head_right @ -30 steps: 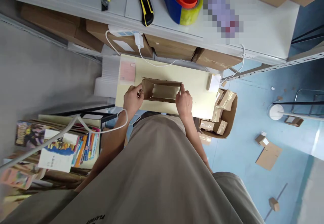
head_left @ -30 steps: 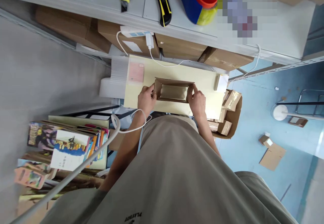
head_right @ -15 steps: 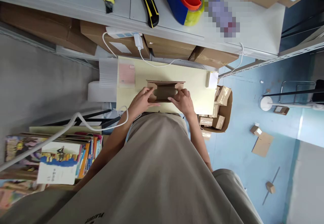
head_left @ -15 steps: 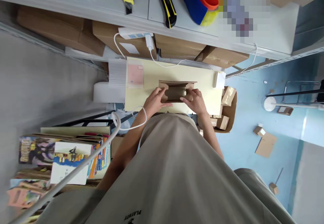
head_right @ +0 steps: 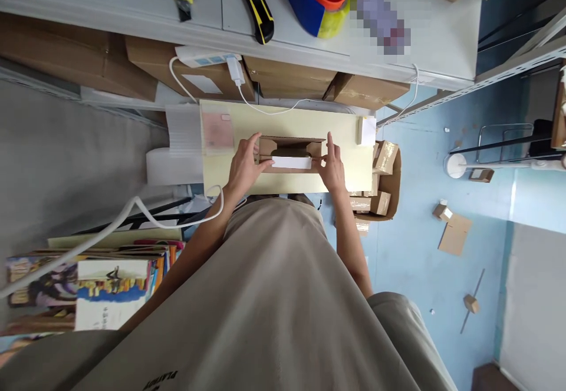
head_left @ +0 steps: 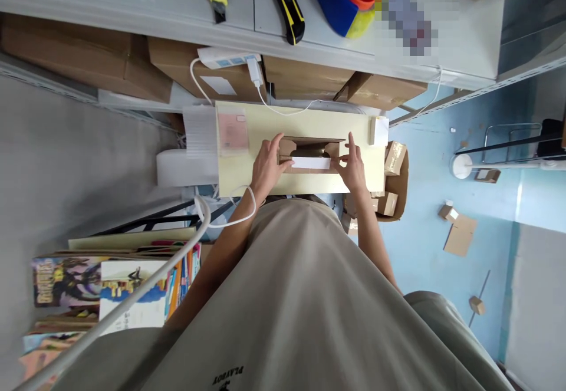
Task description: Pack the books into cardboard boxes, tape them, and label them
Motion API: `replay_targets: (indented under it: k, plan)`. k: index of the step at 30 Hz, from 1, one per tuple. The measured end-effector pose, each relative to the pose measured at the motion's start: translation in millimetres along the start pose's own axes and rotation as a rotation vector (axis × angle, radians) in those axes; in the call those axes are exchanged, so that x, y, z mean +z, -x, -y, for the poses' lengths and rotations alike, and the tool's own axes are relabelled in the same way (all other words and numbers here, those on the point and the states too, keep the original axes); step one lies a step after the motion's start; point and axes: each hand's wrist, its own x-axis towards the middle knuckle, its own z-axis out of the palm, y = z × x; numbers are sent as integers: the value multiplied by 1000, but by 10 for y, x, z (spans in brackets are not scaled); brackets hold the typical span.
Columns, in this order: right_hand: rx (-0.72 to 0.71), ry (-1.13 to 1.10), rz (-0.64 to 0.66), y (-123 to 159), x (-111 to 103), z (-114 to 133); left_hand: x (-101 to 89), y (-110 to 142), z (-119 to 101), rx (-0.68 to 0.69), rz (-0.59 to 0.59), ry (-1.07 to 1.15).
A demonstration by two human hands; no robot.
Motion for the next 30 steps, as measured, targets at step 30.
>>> replay_targets:
  k: [30]
  plan:
    - [174, -535, 507, -640, 151, -717, 253, -49, 571, -512, 155, 713]
